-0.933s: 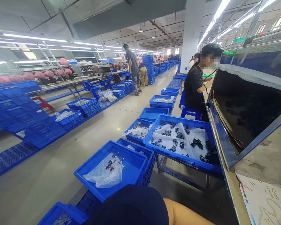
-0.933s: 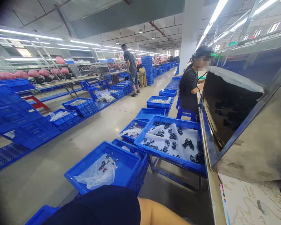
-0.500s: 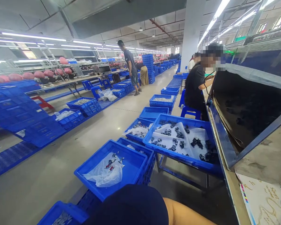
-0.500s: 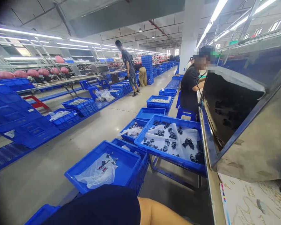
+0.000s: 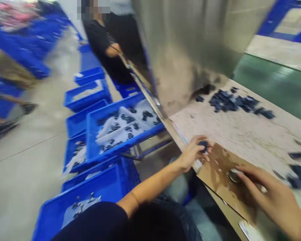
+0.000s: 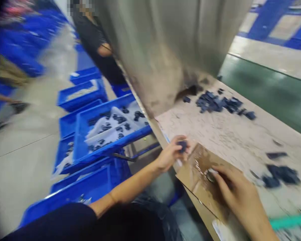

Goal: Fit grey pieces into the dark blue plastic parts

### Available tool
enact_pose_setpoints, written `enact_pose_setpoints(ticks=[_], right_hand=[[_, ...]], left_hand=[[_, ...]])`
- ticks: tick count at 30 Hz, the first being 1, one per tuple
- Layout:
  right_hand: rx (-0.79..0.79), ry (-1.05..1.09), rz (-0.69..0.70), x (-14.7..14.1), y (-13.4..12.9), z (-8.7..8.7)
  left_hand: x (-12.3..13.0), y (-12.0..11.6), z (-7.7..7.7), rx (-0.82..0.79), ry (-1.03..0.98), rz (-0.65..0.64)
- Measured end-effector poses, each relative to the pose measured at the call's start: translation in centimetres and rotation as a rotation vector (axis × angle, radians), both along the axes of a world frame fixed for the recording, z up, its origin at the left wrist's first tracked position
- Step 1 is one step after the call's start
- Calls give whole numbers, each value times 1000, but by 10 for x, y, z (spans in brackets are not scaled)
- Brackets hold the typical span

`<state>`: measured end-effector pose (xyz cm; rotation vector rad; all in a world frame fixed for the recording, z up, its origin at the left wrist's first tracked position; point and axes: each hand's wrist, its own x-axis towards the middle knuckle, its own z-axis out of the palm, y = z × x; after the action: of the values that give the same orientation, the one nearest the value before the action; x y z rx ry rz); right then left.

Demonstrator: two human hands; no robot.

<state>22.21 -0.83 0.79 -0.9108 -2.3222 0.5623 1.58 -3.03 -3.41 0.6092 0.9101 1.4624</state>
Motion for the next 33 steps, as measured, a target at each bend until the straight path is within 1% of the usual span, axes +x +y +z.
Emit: enact_pose_setpoints(ticks=[2, 5, 7, 9, 13, 17, 19, 21, 23, 25, 27, 29, 31, 33], right_hand=[[29, -96, -23, 9, -8, -2], [14, -118, -40, 5, -11, -3], [-21, -137, -37, 2, -12, -3], [-62, -169, -21, 0, -14, -3], [-120, -175, 2, 2, -17, 1], [-89, -20, -93, 4, -20, 10], [-83, 69, -150, 3, -24, 16], [-117, 156, -166, 1, -28, 22], [-180, 236, -178, 0, -33, 27], [-275, 303, -202, -2, -36, 29], [-392, 378, -237, -2, -37, 27], [-508, 459, -258, -1, -36, 24], [-591, 530, -271, 1, -36, 20], [-625, 567, -271, 1, -36, 18]], left_hand=[[0, -8, -3, 18, -114, -98], [1, -19, 4, 30, -125, -163], [4, -24, 10, 26, -77, -169], [6, -27, 12, 32, -17, -148], [8, -30, 5, 25, 69, -130], [10, -33, 1, 25, 121, -135], [12, -35, 2, 38, 125, -142], [16, -35, 5, 56, 120, -159], [19, -35, 7, 81, 133, -163], [22, -35, 9, 102, 188, -133], [23, -34, 9, 96, 255, -78], [22, -33, 9, 66, 260, -49], [19, -31, 11, 14, 162, -77], [17, -30, 15, -65, 8, -162]])
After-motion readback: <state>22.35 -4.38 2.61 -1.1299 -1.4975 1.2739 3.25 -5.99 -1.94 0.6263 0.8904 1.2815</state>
